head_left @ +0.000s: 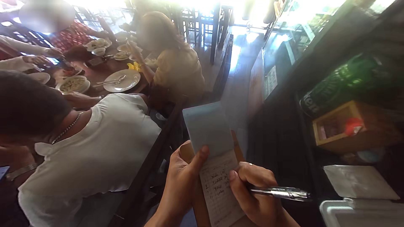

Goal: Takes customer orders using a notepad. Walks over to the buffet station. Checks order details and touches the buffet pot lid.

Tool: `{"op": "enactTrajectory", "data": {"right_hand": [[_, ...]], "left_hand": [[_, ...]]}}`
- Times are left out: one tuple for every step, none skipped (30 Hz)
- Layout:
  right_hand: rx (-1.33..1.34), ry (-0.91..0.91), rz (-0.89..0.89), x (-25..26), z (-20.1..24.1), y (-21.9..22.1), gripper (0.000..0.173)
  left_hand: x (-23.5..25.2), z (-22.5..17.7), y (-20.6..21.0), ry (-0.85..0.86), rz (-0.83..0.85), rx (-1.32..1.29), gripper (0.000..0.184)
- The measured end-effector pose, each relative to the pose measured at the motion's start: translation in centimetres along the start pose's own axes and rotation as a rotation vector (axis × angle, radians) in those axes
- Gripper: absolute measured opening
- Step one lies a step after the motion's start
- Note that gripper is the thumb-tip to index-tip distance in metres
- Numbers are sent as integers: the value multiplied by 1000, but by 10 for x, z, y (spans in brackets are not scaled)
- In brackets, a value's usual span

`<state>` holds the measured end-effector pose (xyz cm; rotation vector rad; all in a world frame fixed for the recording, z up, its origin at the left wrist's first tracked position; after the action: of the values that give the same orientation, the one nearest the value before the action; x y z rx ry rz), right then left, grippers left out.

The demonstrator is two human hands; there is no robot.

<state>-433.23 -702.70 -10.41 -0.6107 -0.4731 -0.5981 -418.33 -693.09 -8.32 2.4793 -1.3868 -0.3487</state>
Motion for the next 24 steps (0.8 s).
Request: {"op": "enactTrajectory", "data": {"right_hand": [[-12, 10, 7, 0, 1, 0, 33], [-23, 19, 9, 0, 1, 0, 33], [-28, 24, 5, 0, 1, -1, 33], [-29, 28, -1, -1, 0, -1, 33], [-25, 30, -9, -2, 0, 0, 33], [-16, 31, -17, -2, -2, 0, 33], [-6, 30, -26, -3, -3, 1, 33], [4, 30, -35, -4, -4, 1, 34], [13, 31, -40, -4, -4, 1, 34], [23, 32, -47, -5, -5, 1, 34], [35, 35, -54, -5, -5, 1, 34], [42, 38, -58, -5, -5, 1, 34], [44, 40, -58, -6, -5, 1, 34], [45, 39, -57, -6, -5, 1, 33], [43, 37, -57, -6, -5, 1, 34], [39, 34, -57, -6, -5, 1, 34], [36, 33, -57, -6, -5, 1, 34], [36, 35, -57, -6, -5, 1, 34], [40, 34, -59, -6, -5, 1, 34], [45, 33, -61, -6, -6, 1, 34], [45, 33, -60, -6, -6, 1, 34], [44, 33, -60, -6, -5, 1, 35], [41, 34, -61, -6, -5, 1, 35], [35, 34, -63, -6, -5, 1, 35]], "left_hand": [[0, 0, 0, -2, -5, 2, 27], [0, 0, 0, -4, -13, 6, 27], [0, 0, 0, -5, -21, 7, 26], [0, 0, 0, -4, -22, 6, 26], [0, -1, 1, -2, -21, 8, 25], [0, -1, 1, -3, -18, 10, 25], [0, -1, 1, -3, -17, 11, 24], [0, -1, 1, -3, -17, 11, 24], [0, -1, 1, -2, -16, 11, 24], [0, -1, 1, -3, -15, 14, 24], [0, -1, 1, -3, -13, 18, 24], [1, -1, 2, -2, -10, 20, 24], [1, -2, 2, -3, -7, 24, 24], [1, -2, 2, -3, -4, 24, 24], [1, -2, 3, -4, -4, 25, 24], [1, -2, 3, -3, -2, 22, 24], [1, -2, 3, -4, 1, 18, 24], [2, -2, 3, -4, 3, 13, 24], [2, -2, 3, -4, 3, 9, 24], [2, -2, 3, -4, 4, 6, 24], [2, -2, 2, -3, 8, 4, 25], [2, -2, 2, -1, 13, 0, 25], [2, -2, 2, -1, 17, 2, 26], [2, -1, 2, -2, 22, 2, 26]]}}
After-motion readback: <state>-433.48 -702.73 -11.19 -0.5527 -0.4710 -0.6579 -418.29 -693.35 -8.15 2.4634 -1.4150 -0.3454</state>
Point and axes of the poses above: each hand's wrist, its own x-axis towards the middle knuckle, its own y-axis out of the palm, z = x × y, the point moved 2 cm from there along x, towards the middle knuckle, and after that the axes turned 12 degrees about z, right-handed, at the moved point
